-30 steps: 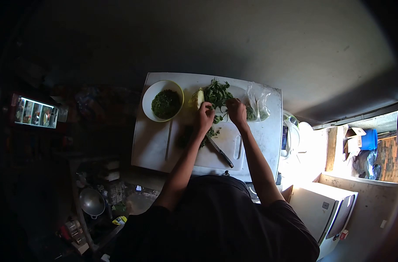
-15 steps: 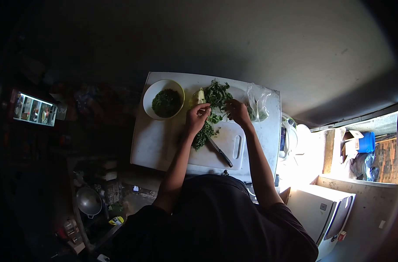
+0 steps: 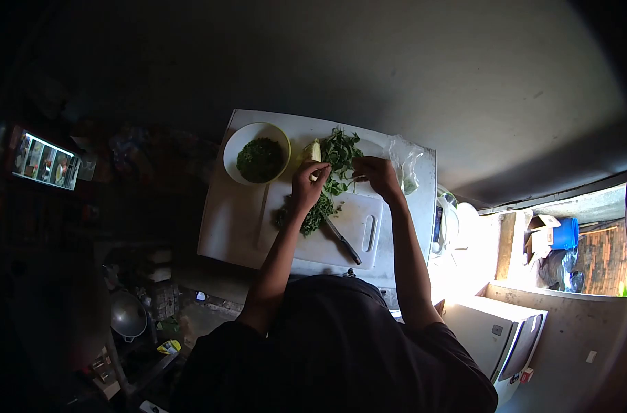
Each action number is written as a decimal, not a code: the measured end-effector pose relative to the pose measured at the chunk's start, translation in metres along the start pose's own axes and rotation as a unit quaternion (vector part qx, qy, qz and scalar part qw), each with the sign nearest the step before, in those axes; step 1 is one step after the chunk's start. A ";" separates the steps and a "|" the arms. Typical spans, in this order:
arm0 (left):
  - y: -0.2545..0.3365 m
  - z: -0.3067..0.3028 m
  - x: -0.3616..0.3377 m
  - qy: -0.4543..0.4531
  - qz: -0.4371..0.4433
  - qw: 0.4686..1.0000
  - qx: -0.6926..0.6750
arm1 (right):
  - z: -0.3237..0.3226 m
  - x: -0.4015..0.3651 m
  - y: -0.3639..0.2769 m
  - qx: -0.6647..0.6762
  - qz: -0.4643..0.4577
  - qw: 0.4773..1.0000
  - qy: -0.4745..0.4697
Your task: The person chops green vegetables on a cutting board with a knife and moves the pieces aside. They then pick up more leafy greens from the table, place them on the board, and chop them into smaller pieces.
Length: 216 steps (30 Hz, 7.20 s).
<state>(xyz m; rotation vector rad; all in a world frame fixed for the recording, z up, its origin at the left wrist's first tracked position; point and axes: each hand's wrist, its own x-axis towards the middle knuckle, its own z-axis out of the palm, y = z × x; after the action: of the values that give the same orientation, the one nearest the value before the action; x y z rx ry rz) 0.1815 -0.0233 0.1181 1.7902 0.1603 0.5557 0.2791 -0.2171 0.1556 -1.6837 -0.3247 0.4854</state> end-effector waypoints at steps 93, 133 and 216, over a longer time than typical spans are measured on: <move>-0.012 -0.012 -0.003 -0.015 -0.212 0.939 -0.271 | 0.031 -0.016 -0.011 -0.032 0.030 0.988 0.149; 0.049 -0.012 -0.070 -0.097 -0.142 0.929 -0.327 | 0.053 -0.104 -0.039 -0.030 -0.241 0.969 0.042; -0.061 -0.097 -0.201 0.173 -0.112 0.963 0.171 | 0.115 -0.143 0.100 -0.233 -0.116 0.956 -0.136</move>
<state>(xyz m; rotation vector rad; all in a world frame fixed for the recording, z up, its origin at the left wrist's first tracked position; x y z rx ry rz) -0.0277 0.0013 0.0220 1.9585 0.7312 0.7050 0.0924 -0.2022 0.0628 -2.0010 -0.8843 0.4887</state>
